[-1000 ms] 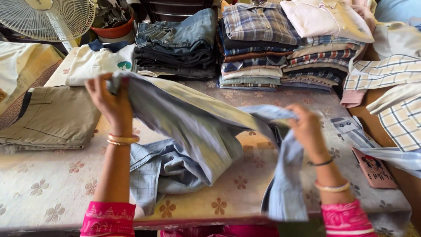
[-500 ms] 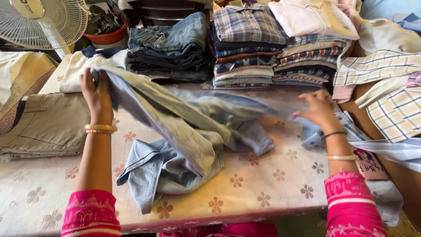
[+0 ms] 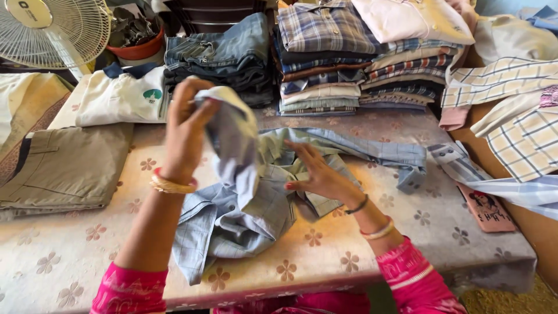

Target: Folding a light blue plaid button-down shirt.

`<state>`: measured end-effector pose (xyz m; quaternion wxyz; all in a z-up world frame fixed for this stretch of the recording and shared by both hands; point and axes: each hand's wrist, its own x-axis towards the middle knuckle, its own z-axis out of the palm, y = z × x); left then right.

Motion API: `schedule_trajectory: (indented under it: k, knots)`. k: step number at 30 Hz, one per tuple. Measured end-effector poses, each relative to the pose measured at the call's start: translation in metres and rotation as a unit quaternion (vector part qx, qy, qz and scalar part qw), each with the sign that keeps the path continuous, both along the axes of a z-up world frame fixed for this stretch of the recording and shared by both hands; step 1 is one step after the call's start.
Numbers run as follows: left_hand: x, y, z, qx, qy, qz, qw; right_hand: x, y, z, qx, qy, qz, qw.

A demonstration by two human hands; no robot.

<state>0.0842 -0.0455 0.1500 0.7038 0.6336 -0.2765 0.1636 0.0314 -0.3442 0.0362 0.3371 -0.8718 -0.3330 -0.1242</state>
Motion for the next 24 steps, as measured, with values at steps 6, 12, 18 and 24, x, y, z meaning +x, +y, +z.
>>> schedule_trajectory:
  k: [6, 12, 18, 24]
  knots:
    - [0.003, -0.034, 0.019, -0.117, -0.015, -0.137, 0.983, 0.0, 0.03, -0.006, 0.006, 0.193, 0.072, 0.979]
    - [-0.001, -0.026, 0.048, -0.21, -0.073, -0.158, 0.962, -0.023, 0.013, -0.009, -0.192, 0.325, 0.031, 0.926]
    - [-0.01, -0.029, 0.066, -0.285, -0.128, -0.186, 0.932, -0.045, 0.038, -0.049, -0.102, -0.127, -0.137, 0.977]
    - [0.027, -0.052, 0.066, -0.336, -0.142, -0.203, 0.909, -0.035, 0.054, -0.074, -0.018, 0.273, 0.031, 0.961]
